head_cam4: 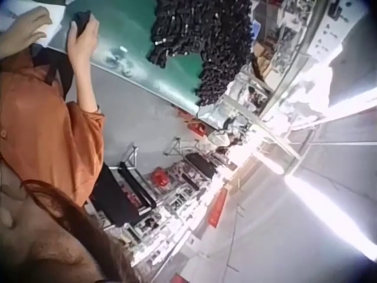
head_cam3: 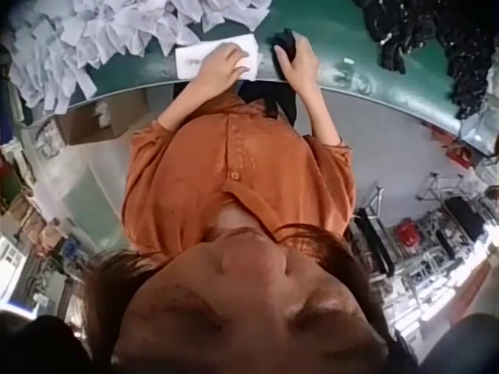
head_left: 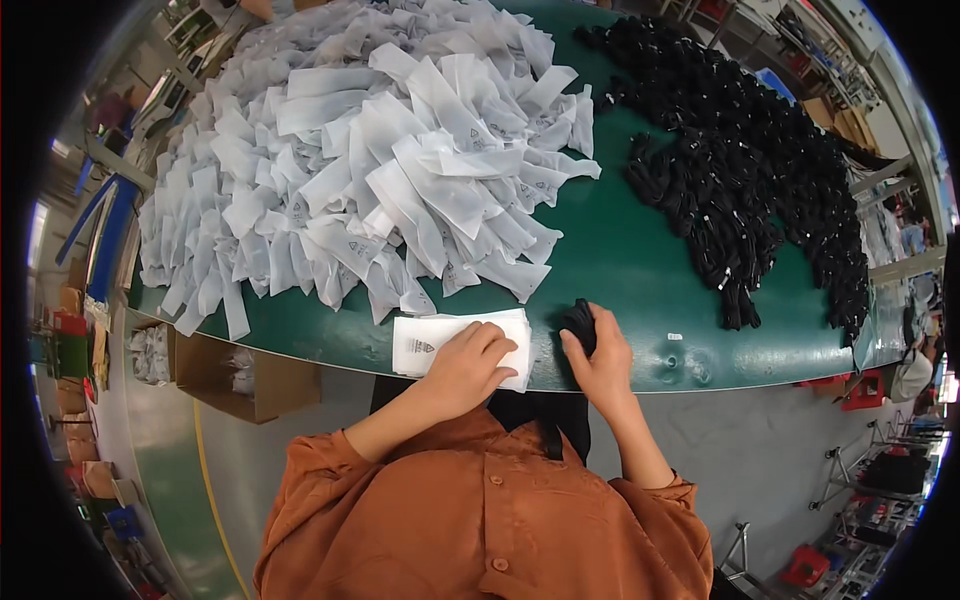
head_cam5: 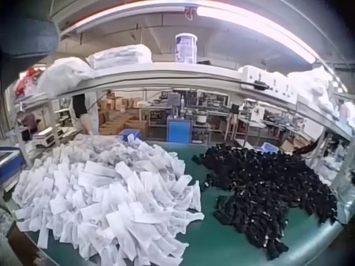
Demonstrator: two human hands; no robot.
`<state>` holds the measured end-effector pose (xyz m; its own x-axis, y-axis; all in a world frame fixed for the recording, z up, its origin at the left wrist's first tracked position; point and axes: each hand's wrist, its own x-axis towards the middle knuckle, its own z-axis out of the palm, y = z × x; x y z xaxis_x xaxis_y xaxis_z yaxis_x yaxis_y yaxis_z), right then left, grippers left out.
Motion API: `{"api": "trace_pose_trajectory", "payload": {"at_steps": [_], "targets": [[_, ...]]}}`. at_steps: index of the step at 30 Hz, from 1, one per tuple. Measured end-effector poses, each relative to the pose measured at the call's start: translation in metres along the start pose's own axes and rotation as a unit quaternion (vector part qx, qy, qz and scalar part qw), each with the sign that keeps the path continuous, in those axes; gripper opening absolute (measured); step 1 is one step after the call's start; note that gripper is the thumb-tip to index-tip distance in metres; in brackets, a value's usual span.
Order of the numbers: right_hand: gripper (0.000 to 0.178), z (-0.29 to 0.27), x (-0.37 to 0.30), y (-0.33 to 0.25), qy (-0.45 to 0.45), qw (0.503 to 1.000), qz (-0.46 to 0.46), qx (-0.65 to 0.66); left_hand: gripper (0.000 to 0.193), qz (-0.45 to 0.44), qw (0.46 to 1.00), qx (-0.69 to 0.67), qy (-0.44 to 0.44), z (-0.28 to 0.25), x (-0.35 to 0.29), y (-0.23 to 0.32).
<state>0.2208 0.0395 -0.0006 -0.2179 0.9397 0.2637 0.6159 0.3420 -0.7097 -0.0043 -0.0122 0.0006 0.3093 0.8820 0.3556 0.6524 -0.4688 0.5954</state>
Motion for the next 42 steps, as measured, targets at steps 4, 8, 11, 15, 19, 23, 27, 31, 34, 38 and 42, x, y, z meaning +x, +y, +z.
{"api": "trace_pose_trajectory", "payload": {"at_steps": [4,8,11,15,19,23,27,31,34,38,42], "targets": [[0.044,-0.001,-0.016,-0.009,-0.020,0.999,-0.037,-0.007,0.017,0.010,0.999,0.023,0.019,0.016,-0.005,-0.003],[0.045,0.003,-0.026,-0.017,-0.009,0.998,-0.054,-0.002,0.011,-0.031,0.997,-0.058,0.037,0.014,-0.005,-0.004],[0.046,0.007,-0.028,-0.012,0.017,0.994,-0.107,-0.010,0.009,-0.099,0.987,-0.124,0.025,0.008,-0.003,-0.001],[0.041,-0.009,-0.012,-0.027,0.041,0.984,-0.165,-0.047,0.008,-0.139,0.980,-0.142,0.013,0.007,-0.002,-0.002],[0.042,-0.006,-0.021,-0.013,-0.011,0.953,0.097,0.288,0.009,-0.150,0.978,-0.143,0.007,0.008,-0.002,-0.003],[0.045,0.007,-0.021,-0.012,0.048,0.946,-0.004,0.321,0.007,-0.152,0.974,-0.168,0.026,0.009,-0.002,-0.005],[0.044,0.013,-0.035,-0.005,0.018,0.975,-0.072,0.208,0.007,-0.181,0.963,-0.196,0.027,0.008,-0.003,-0.005],[0.044,0.014,-0.042,-0.005,0.001,0.967,-0.059,0.246,0.007,-0.196,0.957,-0.213,0.019,0.007,-0.001,-0.006],[0.043,0.014,-0.044,-0.002,-0.006,0.960,-0.086,0.267,0.007,-0.192,0.958,-0.213,0.025,0.006,-0.001,-0.005],[0.037,0.018,-0.052,-0.007,-0.024,0.930,0.020,0.367,0.009,-0.158,0.962,-0.221,0.016,0.004,0.002,0.001],[0.034,0.013,-0.055,-0.014,-0.053,0.846,0.292,0.443,0.016,-0.036,0.981,-0.187,0.037,0.005,0.005,0.000]]}}
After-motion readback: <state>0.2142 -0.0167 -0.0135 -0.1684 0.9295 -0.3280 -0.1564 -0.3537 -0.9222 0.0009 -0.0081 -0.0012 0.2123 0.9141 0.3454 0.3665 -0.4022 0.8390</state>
